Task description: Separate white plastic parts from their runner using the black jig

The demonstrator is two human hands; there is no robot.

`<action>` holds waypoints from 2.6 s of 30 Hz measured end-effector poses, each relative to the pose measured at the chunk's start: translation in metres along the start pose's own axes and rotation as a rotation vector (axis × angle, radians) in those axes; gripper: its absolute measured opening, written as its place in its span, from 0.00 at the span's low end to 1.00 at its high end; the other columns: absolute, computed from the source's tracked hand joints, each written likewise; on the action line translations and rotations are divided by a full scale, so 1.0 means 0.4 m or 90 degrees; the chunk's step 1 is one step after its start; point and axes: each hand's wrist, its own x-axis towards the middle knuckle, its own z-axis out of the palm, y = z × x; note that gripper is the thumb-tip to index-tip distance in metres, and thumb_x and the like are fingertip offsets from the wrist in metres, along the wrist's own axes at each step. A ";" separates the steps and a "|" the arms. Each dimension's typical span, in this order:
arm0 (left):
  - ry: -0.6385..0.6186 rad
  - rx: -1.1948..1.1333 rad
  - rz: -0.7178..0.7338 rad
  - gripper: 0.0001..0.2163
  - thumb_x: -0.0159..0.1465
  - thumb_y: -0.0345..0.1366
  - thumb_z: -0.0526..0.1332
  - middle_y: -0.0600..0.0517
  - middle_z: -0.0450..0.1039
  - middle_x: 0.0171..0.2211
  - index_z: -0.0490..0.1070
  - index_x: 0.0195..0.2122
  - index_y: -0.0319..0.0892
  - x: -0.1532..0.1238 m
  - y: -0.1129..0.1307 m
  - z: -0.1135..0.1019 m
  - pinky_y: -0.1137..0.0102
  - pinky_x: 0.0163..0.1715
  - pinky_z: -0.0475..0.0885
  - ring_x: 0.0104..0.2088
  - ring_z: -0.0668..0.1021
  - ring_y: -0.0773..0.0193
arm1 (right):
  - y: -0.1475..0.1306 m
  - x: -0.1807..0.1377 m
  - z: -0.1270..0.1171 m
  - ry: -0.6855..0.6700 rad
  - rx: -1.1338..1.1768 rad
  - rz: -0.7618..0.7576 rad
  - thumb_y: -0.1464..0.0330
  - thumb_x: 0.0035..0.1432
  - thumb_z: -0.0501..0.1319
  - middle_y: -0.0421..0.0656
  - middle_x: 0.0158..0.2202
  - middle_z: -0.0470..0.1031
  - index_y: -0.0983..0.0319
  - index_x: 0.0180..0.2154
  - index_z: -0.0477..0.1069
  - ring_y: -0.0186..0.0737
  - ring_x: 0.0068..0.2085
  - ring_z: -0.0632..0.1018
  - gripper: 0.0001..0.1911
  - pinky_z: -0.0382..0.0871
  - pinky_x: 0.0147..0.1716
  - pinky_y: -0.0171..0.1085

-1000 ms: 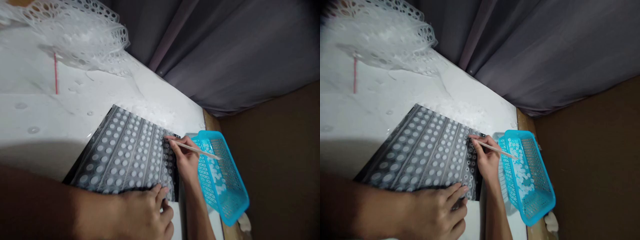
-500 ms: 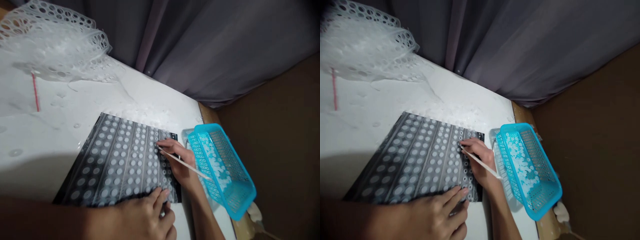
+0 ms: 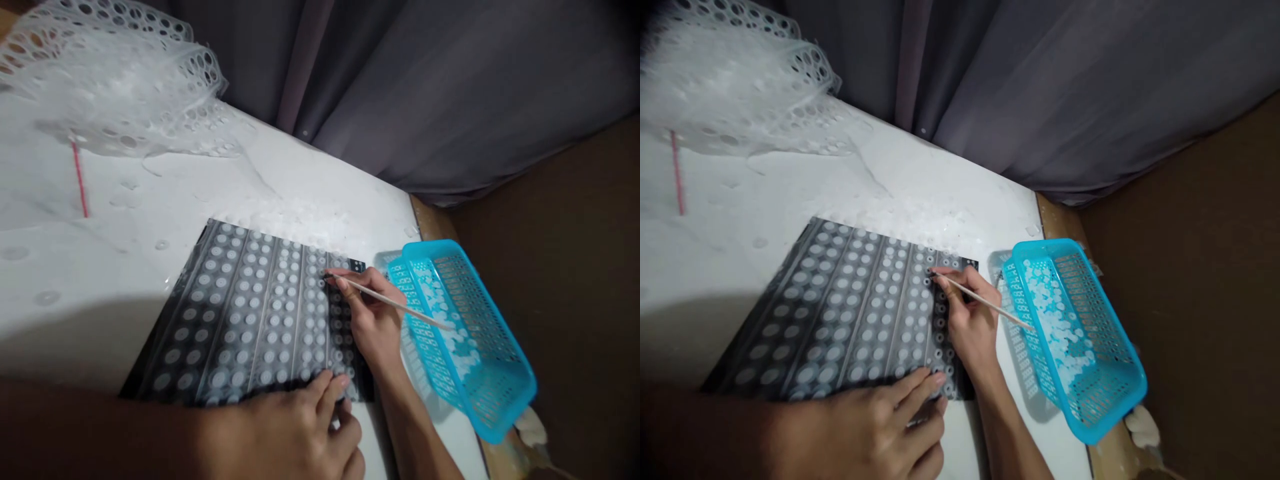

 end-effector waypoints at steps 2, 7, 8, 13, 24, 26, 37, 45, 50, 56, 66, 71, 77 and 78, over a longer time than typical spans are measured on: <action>0.002 -0.009 -0.012 0.05 0.69 0.35 0.63 0.47 0.84 0.46 0.77 0.42 0.43 -0.002 0.002 0.002 0.60 0.49 0.82 0.49 0.86 0.50 | -0.004 0.008 -0.002 0.021 0.048 0.019 0.68 0.69 0.68 0.42 0.40 0.88 0.56 0.31 0.76 0.48 0.48 0.87 0.11 0.80 0.48 0.46; 0.002 -0.010 -0.014 0.05 0.70 0.35 0.62 0.47 0.84 0.47 0.77 0.42 0.42 -0.006 0.006 0.012 0.63 0.47 0.82 0.50 0.86 0.52 | -0.007 0.006 -0.053 -0.122 0.053 0.006 0.68 0.69 0.69 0.41 0.45 0.87 0.56 0.32 0.75 0.46 0.47 0.87 0.11 0.79 0.48 0.46; 0.000 -0.008 -0.013 0.05 0.71 0.35 0.62 0.47 0.84 0.47 0.77 0.41 0.42 -0.007 0.006 0.013 0.63 0.47 0.83 0.50 0.86 0.51 | -0.007 0.003 -0.064 -0.160 0.041 -0.001 0.68 0.70 0.69 0.41 0.46 0.87 0.56 0.32 0.76 0.45 0.47 0.86 0.10 0.79 0.48 0.46; 0.008 0.009 -0.015 0.04 0.71 0.35 0.62 0.49 0.84 0.46 0.76 0.40 0.43 -0.007 0.007 0.015 0.63 0.47 0.84 0.49 0.87 0.50 | -0.004 -0.002 -0.089 -0.257 0.011 -0.032 0.68 0.71 0.67 0.42 0.48 0.86 0.56 0.35 0.79 0.45 0.49 0.85 0.09 0.78 0.51 0.48; 0.013 -0.012 -0.010 0.05 0.70 0.37 0.63 0.46 0.84 0.46 0.78 0.41 0.44 -0.008 0.006 0.017 0.59 0.52 0.82 0.49 0.86 0.52 | -0.002 -0.001 -0.101 -0.282 -0.036 -0.070 0.68 0.72 0.66 0.42 0.50 0.87 0.55 0.37 0.81 0.46 0.50 0.86 0.08 0.82 0.50 0.49; 0.014 -0.023 -0.024 0.06 0.70 0.37 0.62 0.45 0.84 0.48 0.78 0.42 0.44 -0.012 0.008 0.021 0.59 0.53 0.81 0.51 0.85 0.52 | -0.002 0.001 -0.101 -0.287 -0.034 -0.081 0.68 0.72 0.65 0.42 0.50 0.87 0.55 0.37 0.81 0.46 0.50 0.86 0.08 0.83 0.50 0.49; 0.013 -0.023 -0.013 0.06 0.70 0.36 0.62 0.45 0.84 0.46 0.78 0.40 0.41 -0.006 0.004 0.016 0.60 0.49 0.83 0.49 0.86 0.49 | 0.000 -0.004 -0.100 -0.277 -0.071 -0.133 0.70 0.72 0.65 0.42 0.51 0.87 0.55 0.39 0.82 0.46 0.50 0.87 0.08 0.83 0.49 0.47; 0.016 -0.010 -0.007 0.05 0.70 0.36 0.63 0.44 0.84 0.47 0.78 0.41 0.42 -0.012 0.011 0.023 0.58 0.52 0.82 0.50 0.86 0.51 | 0.002 -0.006 -0.099 -0.270 -0.106 -0.148 0.70 0.72 0.65 0.41 0.52 0.87 0.54 0.38 0.82 0.47 0.50 0.87 0.09 0.84 0.49 0.48; 0.012 0.004 -0.001 0.05 0.70 0.36 0.62 0.47 0.83 0.42 0.76 0.41 0.42 -0.004 0.005 0.013 0.60 0.45 0.84 0.46 0.87 0.50 | -0.018 -0.024 -0.097 -0.314 -0.234 -0.263 0.74 0.72 0.61 0.44 0.59 0.83 0.54 0.48 0.82 0.50 0.54 0.86 0.12 0.84 0.52 0.52; -0.014 -0.005 0.003 0.07 0.71 0.37 0.60 0.47 0.81 0.34 0.75 0.38 0.43 -0.002 0.008 0.014 0.61 0.42 0.83 0.37 0.85 0.55 | -0.036 -0.047 -0.073 -0.279 -0.365 -0.389 0.78 0.70 0.61 0.44 0.61 0.82 0.55 0.45 0.81 0.53 0.57 0.86 0.15 0.84 0.56 0.54; 0.043 0.019 -0.009 0.04 0.68 0.34 0.63 0.43 0.83 0.42 0.75 0.36 0.41 0.000 0.017 0.017 0.58 0.44 0.82 0.46 0.87 0.47 | -0.011 -0.049 -0.026 -0.058 -0.153 -0.110 0.71 0.70 0.65 0.42 0.45 0.89 0.56 0.34 0.77 0.45 0.40 0.89 0.10 0.86 0.39 0.42; 0.054 0.036 0.014 0.04 0.68 0.35 0.64 0.44 0.84 0.41 0.74 0.36 0.41 -0.002 0.013 0.012 0.54 0.46 0.82 0.46 0.87 0.44 | -0.024 -0.030 -0.036 0.036 0.021 -0.048 0.68 0.69 0.69 0.44 0.44 0.88 0.56 0.30 0.70 0.51 0.48 0.88 0.14 0.86 0.48 0.50; 0.059 0.033 0.008 0.05 0.67 0.37 0.65 0.44 0.83 0.40 0.75 0.36 0.41 -0.003 0.016 0.021 0.53 0.43 0.82 0.46 0.87 0.41 | -0.030 -0.051 -0.082 -0.189 -0.027 -0.038 0.69 0.69 0.69 0.44 0.48 0.88 0.56 0.34 0.76 0.55 0.59 0.84 0.08 0.81 0.59 0.58; 0.058 0.034 0.010 0.05 0.67 0.37 0.65 0.44 0.83 0.40 0.75 0.36 0.41 -0.003 0.016 0.021 0.53 0.42 0.82 0.46 0.87 0.41 | -0.027 -0.058 -0.085 -0.203 -0.045 -0.038 0.69 0.69 0.68 0.44 0.48 0.88 0.56 0.34 0.77 0.55 0.60 0.83 0.08 0.81 0.59 0.58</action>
